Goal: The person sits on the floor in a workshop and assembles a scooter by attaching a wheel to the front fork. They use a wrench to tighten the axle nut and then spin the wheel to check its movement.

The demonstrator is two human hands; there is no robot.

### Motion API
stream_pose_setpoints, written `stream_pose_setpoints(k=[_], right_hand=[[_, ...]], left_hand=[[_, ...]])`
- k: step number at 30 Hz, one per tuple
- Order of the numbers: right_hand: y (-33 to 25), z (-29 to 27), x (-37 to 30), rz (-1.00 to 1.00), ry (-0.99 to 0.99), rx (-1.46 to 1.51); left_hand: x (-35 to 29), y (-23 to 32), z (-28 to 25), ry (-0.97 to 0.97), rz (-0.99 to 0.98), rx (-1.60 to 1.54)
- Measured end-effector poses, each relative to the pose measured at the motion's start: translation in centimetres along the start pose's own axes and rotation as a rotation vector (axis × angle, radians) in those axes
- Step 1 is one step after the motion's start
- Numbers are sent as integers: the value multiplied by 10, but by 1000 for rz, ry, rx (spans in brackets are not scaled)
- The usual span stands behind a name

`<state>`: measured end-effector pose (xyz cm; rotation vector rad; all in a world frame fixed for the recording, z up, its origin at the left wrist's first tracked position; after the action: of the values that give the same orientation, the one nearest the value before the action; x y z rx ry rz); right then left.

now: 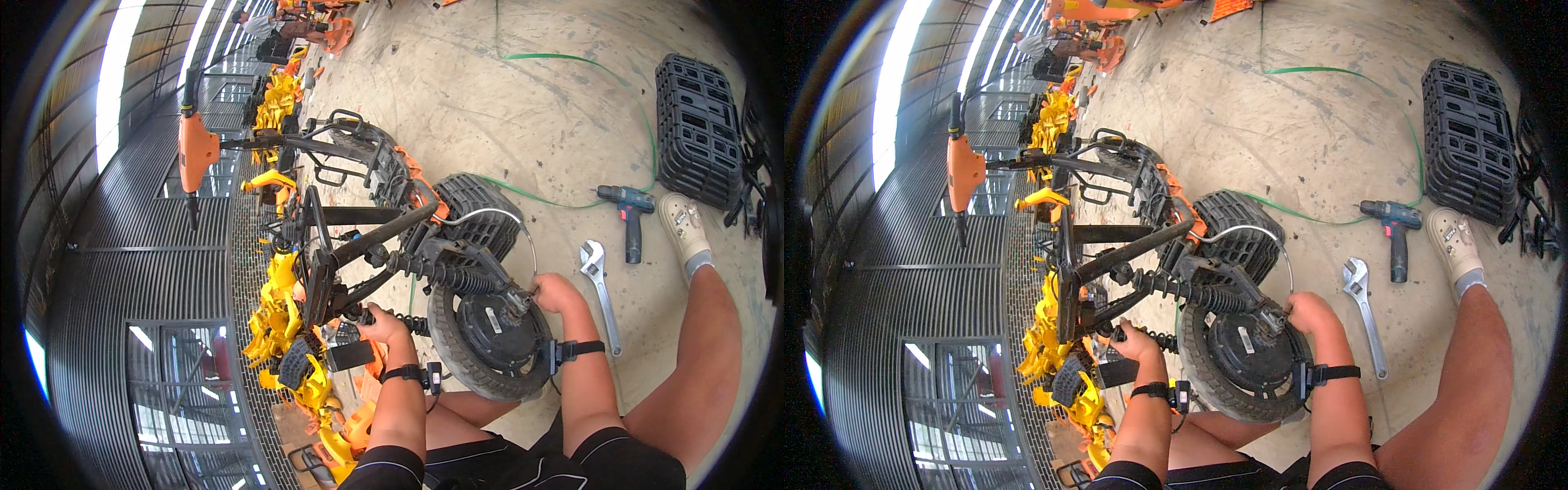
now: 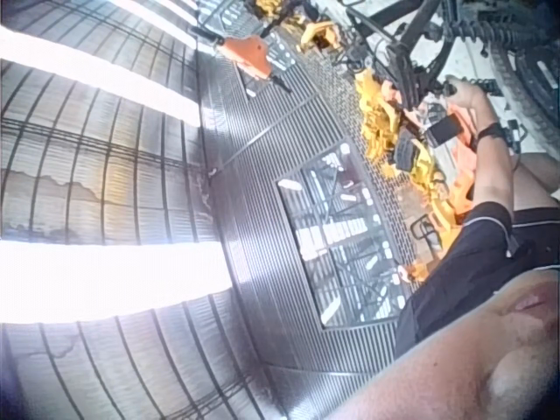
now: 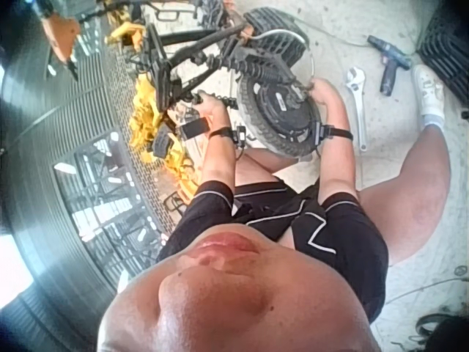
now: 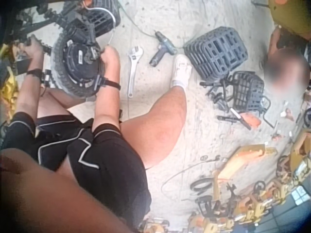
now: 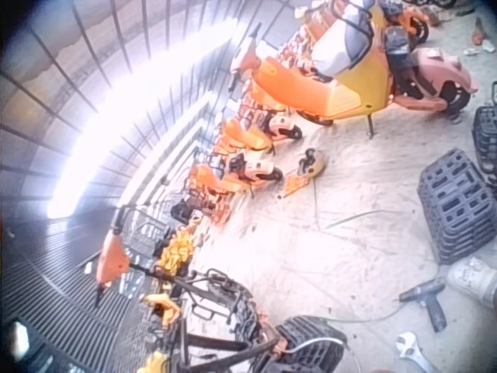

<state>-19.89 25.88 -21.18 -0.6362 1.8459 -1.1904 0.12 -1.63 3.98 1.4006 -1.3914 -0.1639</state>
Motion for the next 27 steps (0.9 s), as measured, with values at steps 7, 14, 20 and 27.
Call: stream_pose_setpoints(k=[7,14,20,27], right_hand=[[-7,-5,-4,-16,-16,3],[-13,-12,-4,-149,180,-105],[-16,0,-9,-207,303,-107],[-12,-5,-10,-201,238,-102]], left_hand=[[0,-7,-2,94,70,-15],[-11,15,1,-1,-56,-20],[1,4,-2,90,107,-80],[-7,15,-3,106,85,-39]])
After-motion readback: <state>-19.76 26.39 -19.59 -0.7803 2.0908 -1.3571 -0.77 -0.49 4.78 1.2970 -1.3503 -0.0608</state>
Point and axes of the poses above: each hand's wrist, its own x-axis towards the middle knuckle, its own z-axis out of the palm, y = z × x, the point moved 5 cm from there along x, towards the middle knuckle, and after that the axes turned 4 degrees about y, right-handed, at the moved point
